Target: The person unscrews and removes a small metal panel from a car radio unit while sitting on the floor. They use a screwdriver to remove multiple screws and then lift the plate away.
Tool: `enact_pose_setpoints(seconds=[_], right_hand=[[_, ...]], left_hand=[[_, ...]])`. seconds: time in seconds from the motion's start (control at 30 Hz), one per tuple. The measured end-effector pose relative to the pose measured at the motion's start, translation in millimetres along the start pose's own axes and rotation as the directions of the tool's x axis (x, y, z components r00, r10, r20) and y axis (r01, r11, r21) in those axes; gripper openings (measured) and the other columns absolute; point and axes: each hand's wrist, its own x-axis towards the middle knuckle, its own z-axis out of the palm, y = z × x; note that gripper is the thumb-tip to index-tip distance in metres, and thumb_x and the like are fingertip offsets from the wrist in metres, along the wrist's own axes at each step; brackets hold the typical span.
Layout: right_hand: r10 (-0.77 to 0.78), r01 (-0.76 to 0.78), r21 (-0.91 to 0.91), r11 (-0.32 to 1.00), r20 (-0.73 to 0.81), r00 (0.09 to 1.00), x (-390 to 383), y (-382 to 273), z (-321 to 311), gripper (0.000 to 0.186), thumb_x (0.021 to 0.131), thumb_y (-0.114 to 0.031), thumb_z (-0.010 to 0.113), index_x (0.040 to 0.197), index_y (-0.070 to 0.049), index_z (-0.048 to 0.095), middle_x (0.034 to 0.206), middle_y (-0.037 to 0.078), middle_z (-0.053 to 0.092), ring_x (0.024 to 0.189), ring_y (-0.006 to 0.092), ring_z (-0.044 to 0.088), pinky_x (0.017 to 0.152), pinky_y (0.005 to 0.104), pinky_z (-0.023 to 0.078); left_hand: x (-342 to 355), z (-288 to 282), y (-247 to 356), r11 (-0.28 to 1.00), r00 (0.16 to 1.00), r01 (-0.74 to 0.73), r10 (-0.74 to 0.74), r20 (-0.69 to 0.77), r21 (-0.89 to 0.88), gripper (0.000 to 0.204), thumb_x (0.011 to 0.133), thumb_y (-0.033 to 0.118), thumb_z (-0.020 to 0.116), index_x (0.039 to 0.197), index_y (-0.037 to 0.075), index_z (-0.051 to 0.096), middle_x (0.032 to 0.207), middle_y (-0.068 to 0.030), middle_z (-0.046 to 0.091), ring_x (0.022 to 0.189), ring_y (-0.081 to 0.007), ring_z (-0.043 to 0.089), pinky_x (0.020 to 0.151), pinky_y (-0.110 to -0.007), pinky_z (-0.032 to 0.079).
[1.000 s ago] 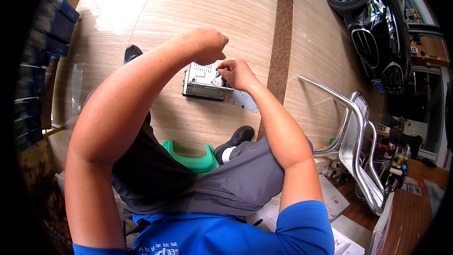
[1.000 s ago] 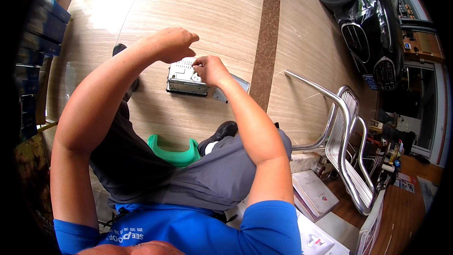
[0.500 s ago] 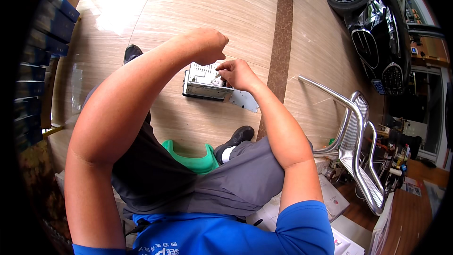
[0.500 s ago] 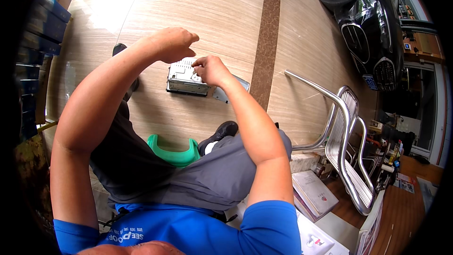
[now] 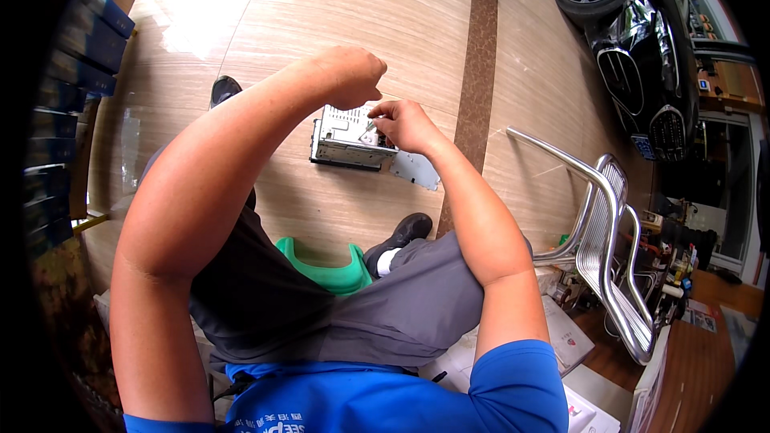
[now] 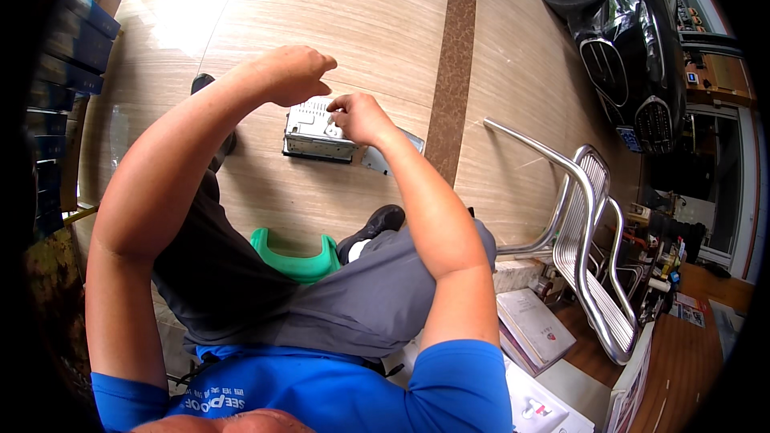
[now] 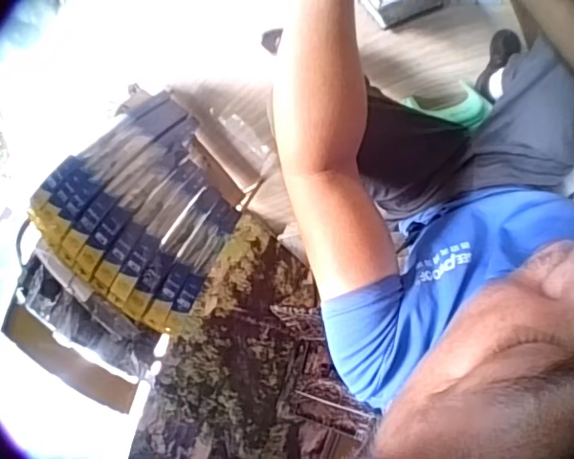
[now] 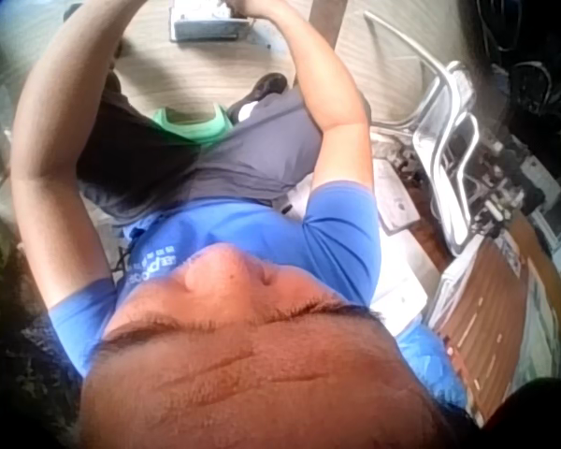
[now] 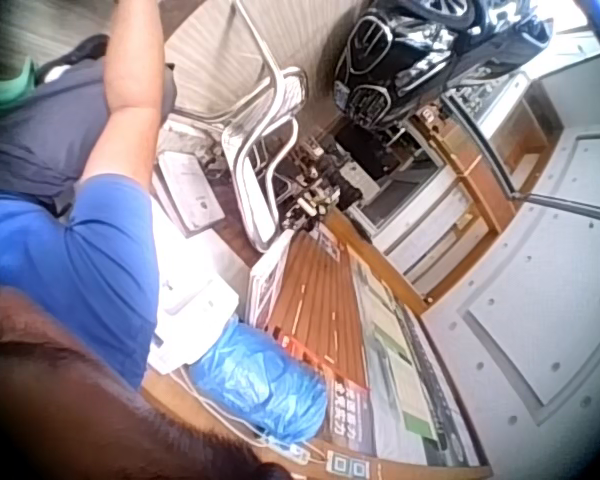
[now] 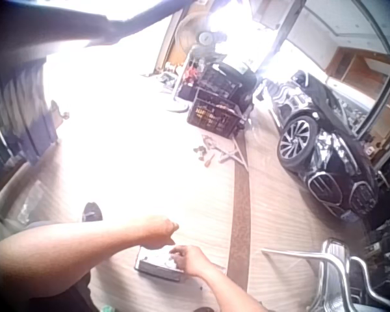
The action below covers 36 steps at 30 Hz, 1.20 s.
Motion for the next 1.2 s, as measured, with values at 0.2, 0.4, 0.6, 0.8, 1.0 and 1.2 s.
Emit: enact_pose_setpoints(seconds=[0.2, 0.4, 0.6, 0.8, 1.0, 1.2], right_hand=[[0.051, -0.051, -0.006, 0.999, -0.005, 0.999, -2.9, -9.2, -0.4, 0.017, 0.093, -0.011, 0.065, 0.104, 0.001, 0.071, 0.075, 0.008, 0.069, 0.058, 0.0104, 0.061, 0.056, 0.0288, 0.05], [-0.006, 0.001, -0.058, 0.998, -0.075, 0.997, -4.2, -7.6, 0.6, 0.017, 0.093, -0.012, 0.066, 0.104, 0.0, 0.071, 0.075, 0.007, 0.069, 0.061, 0.011, 0.061, 0.06, 0.0286, 0.051], [0.048, -0.05, 0.07, 0.996, 0.023, 0.999, -2.1, -6.3, -2.0, 0.017, 0.093, -0.012, 0.066, 0.103, 0.001, 0.071, 0.075, 0.007, 0.069, 0.061, 0.011, 0.061, 0.06, 0.0286, 0.051], [0.013, -0.016, -0.094, 0.995, -0.033, 0.999, -1.8, -6.9, 1.8, 0.02, 0.094, -0.011, 0.065, 0.108, 0.0, 0.072, 0.075, 0.006, 0.069, 0.06, 0.0093, 0.061, 0.059, 0.0277, 0.051], [0.011, -0.011, 0.007, 1.0, 0.017, 1.0, 0.6, -0.4, -0.6, 0.024, 0.088, -0.016, 0.07, 0.106, 0.0, 0.073, 0.08, 0.018, 0.072, 0.072, 0.022, 0.07, 0.071, 0.0361, 0.055], [0.041, -0.04, -0.105, 0.994, 0.008, 0.999, -3.9, -13.6, -1.0, 0.025, 0.088, -0.016, 0.07, 0.108, -0.002, 0.073, 0.084, 0.019, 0.072, 0.073, 0.0229, 0.07, 0.073, 0.037, 0.055]], left_hand=[[1.2, 3.5, -3.4, 1.0, 1.0, 0.007, -0.007, 0.007, 0.001, 0.037, 0.092, 0.025, 0.067, 0.117, -0.002, 0.061, 0.103, -0.0226, 0.07, 0.104, -0.0374, 0.066, 0.09, -0.045, 0.052], [0.9, 2.4, -2.7, 1.0, 1.0, 0.007, -0.007, 0.01, 0.002, 0.036, 0.092, 0.025, 0.067, 0.116, -0.001, 0.061, 0.103, -0.0224, 0.07, 0.104, -0.0375, 0.066, 0.09, -0.045, 0.052], [1.2, 4.2, -3.5, 1.0, 1.0, 0.005, -0.005, -0.008, 0.008, 0.035, 0.091, 0.025, 0.067, 0.113, -0.001, 0.062, 0.103, -0.0221, 0.07, 0.104, -0.0377, 0.065, 0.09, -0.045, 0.052], [1.3, 5.1, -4.5, 1.0, 1.0, 0.009, -0.009, -0.004, 0.008, 0.033, 0.091, 0.025, 0.067, 0.112, -0.001, 0.062, 0.102, -0.0215, 0.07, 0.104, -0.0374, 0.065, 0.089, -0.046, 0.052], [0.5, 4.3, -3.0, 1.0, 1.0, 0.01, -0.01, -0.002, 0.012, 0.032, 0.091, 0.025, 0.068, 0.109, -0.001, 0.063, 0.102, -0.021, 0.07, 0.103, -0.037, 0.066, 0.089, -0.045, 0.052], [0.4, 5.4, -4.6, 1.0, 1.0, 0.011, -0.011, -0.001, 0.012, 0.032, 0.09, 0.025, 0.068, 0.108, -0.001, 0.063, 0.1, -0.0213, 0.07, 0.102, -0.0371, 0.066, 0.088, -0.045, 0.052]])
